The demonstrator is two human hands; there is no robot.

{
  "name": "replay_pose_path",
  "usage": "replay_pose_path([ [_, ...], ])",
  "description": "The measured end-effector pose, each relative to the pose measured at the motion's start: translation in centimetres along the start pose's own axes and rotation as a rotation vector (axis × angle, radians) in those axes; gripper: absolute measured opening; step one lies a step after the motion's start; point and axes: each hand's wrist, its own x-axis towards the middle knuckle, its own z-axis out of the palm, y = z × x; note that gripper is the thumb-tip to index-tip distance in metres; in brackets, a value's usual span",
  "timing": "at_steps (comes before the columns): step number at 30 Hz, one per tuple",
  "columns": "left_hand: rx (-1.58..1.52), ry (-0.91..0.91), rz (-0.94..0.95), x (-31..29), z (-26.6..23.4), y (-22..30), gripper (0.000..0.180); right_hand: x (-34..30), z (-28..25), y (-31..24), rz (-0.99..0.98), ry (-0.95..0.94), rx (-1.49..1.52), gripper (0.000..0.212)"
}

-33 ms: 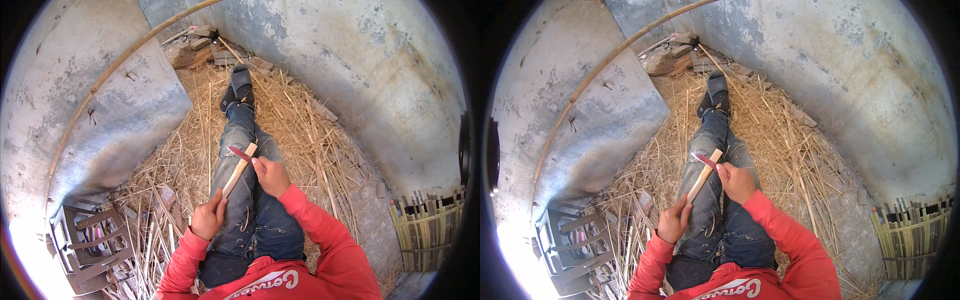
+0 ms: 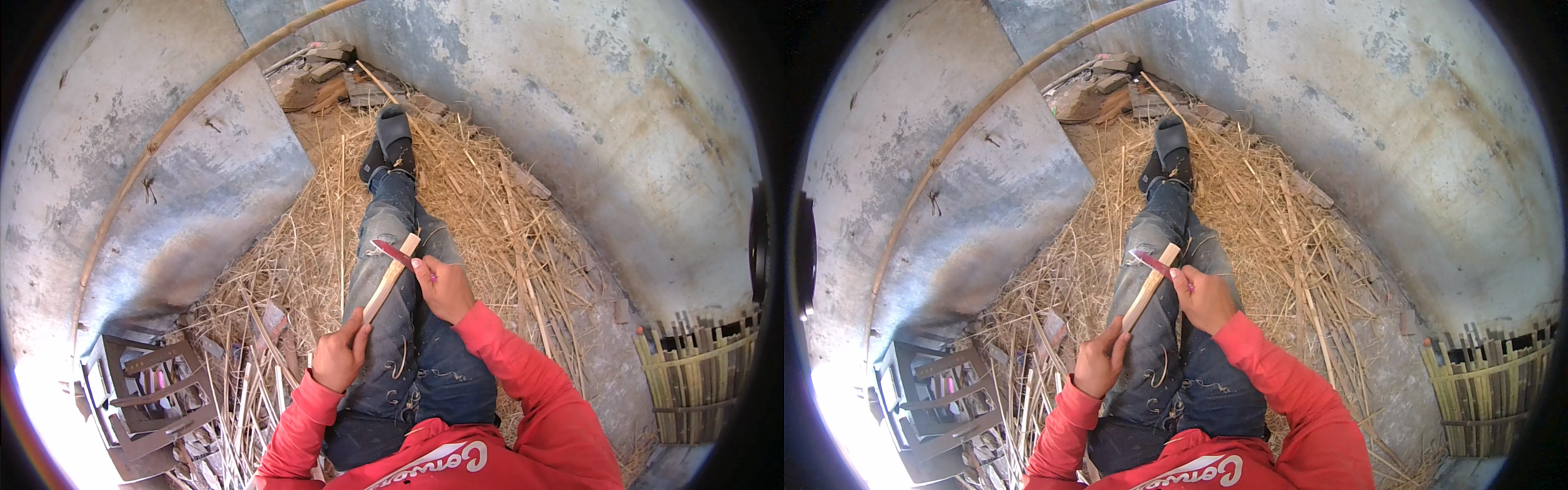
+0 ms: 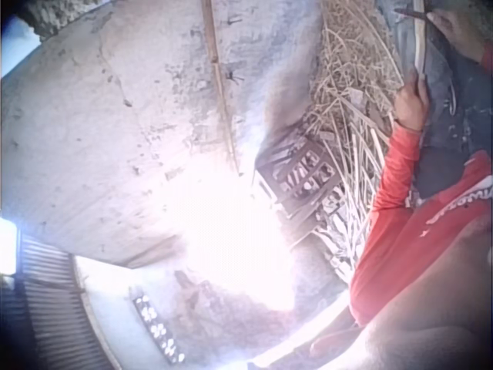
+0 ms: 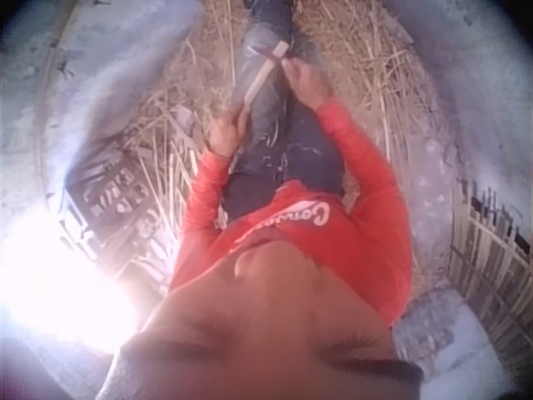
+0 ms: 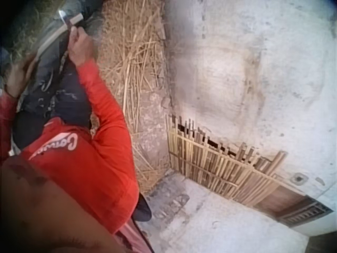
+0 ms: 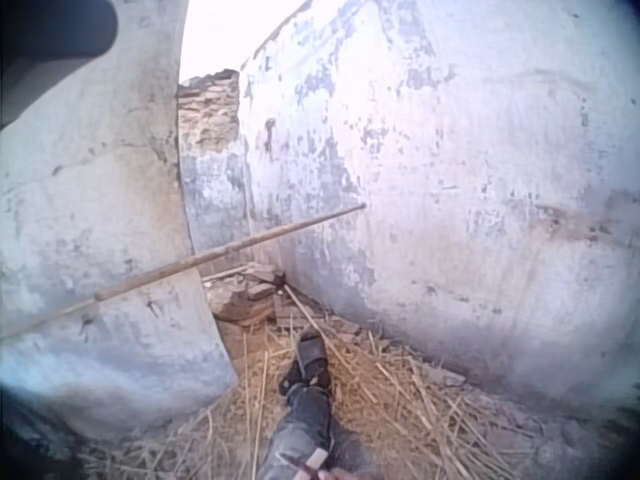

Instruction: The person uses a small knife to shave and smooth the surface of a long, thin bamboo strip. They hold the strip with one hand while repeatedly sliding the knife blade along its length to remove outer layers and taper the edges.

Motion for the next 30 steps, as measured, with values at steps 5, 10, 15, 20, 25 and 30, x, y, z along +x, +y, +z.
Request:
replay_pose_path([
  [5, 0.026, -0.005, -0.003, -0.1, 0.1, 0.4, 0.036, 1.2, -2.1, 1.0, 0.069, 0.095, 0.185, 0.043],
  [10, 0.007, 0.004, 0.013, 0.0, 0.1, 0.2, 0.036, 0.2, -2.1, 0.3, -0.015, -0.086, 0.152, 0.046],
  [15, 0.008, 0.003, 0.002, 0.0, 0.2, 0.3, 0.036, -1.2, -2.4, 0.9, -0.003, -0.085, -0.045, 0.050],
  [20, -0.006, -0.012, -0.005, 0.1, 0.1, 0.1, 0.037, -2.4, -3.7, 0.8, 0.025, -0.059, -0.295, 0.056],
  [25, -0.054, 0.090, 0.084, 0.2, 1.0, -1.1, 0.035, -2.9, -4.3, 1.1, 0.013, -0.071, -0.385, 0.056],
  [30, -0.068, 0.088, 0.092, 0.1, 1.2, -1.3, 0.035, -2.8, -4.6, 1.0, 0.028, -0.054, -0.372, 0.055],
])
